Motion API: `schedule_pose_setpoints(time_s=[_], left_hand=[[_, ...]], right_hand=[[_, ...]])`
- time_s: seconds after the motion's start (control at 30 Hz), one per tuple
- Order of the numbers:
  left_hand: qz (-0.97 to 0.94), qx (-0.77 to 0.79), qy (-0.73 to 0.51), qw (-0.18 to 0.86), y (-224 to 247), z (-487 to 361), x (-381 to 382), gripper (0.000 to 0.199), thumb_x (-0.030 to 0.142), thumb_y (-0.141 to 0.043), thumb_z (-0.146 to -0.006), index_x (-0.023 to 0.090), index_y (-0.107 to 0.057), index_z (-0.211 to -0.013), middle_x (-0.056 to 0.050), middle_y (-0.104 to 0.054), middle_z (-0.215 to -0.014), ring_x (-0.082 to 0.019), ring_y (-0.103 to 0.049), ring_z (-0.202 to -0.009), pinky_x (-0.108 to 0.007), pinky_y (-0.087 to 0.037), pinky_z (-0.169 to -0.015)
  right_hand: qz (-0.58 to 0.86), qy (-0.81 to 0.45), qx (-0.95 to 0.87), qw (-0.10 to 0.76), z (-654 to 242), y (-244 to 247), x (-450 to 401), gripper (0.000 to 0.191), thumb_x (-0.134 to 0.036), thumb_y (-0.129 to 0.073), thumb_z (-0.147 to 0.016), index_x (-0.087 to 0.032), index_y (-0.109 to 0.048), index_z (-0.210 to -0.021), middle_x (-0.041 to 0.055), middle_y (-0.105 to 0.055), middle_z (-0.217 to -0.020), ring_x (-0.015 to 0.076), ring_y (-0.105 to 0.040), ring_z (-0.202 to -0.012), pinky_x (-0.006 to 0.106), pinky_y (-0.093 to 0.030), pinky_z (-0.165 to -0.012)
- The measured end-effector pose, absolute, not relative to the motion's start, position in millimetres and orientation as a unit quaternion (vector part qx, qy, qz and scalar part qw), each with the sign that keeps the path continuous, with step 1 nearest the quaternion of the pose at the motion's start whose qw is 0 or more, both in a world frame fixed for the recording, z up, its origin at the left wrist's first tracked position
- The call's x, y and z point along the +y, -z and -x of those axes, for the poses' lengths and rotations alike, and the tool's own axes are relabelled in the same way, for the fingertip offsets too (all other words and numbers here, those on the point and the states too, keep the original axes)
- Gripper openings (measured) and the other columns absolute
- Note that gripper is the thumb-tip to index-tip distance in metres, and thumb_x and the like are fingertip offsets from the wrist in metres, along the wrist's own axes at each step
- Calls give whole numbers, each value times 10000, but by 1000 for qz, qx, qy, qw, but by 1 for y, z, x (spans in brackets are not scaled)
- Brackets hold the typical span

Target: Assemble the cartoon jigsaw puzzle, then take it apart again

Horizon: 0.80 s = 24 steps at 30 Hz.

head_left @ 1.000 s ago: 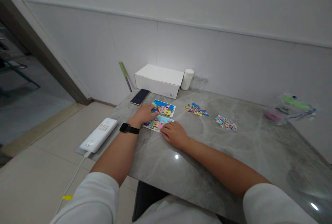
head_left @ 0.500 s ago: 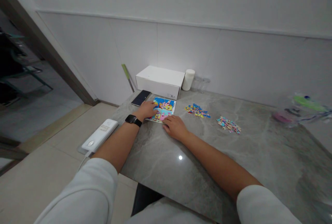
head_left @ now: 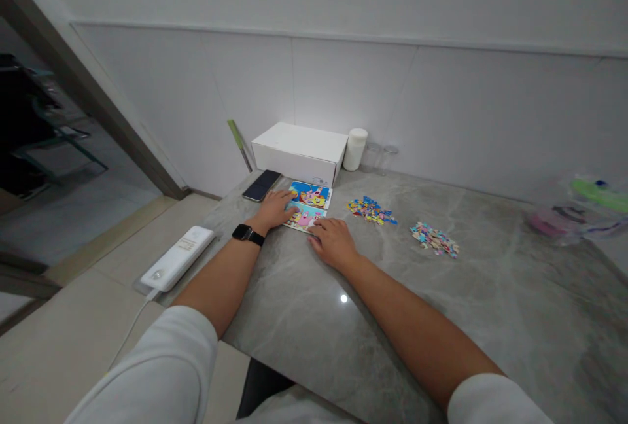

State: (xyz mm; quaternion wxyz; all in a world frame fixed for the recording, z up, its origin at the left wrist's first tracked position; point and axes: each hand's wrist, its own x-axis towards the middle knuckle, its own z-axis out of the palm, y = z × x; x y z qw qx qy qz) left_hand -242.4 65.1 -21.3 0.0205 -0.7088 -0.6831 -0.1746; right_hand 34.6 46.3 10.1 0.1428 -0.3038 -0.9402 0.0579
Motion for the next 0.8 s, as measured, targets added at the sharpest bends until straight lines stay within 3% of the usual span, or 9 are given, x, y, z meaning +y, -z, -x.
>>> schedule_pose_setpoints(time_s=[0.27,0.8], left_hand=[[725,-658,202,7,20,243,67,459,462,-617,-951,233,-690,-1342,-114,-658,-1452,-313,-582,-1367,-511,-389,-1223],[732,-650,204,-10,24,246,73,509,509,-580,-961,231,-652,-1382,-111,-615,-1505,-307,-529,-1425,-522,-367,-1246]], right_hand=[[323,-62,-937,116,-34,-17,46,307,-390,-565,-1049,-234,-753,-1234,95,-722,-1297,269,-607,-1194,437,-398,-1058],[351,-68,-928,104,-33,-15,50,281,-314,-575,-1030,-231,-747,-1236,106,-719,-1281,267,-596,-1182,405,-426,-1013]])
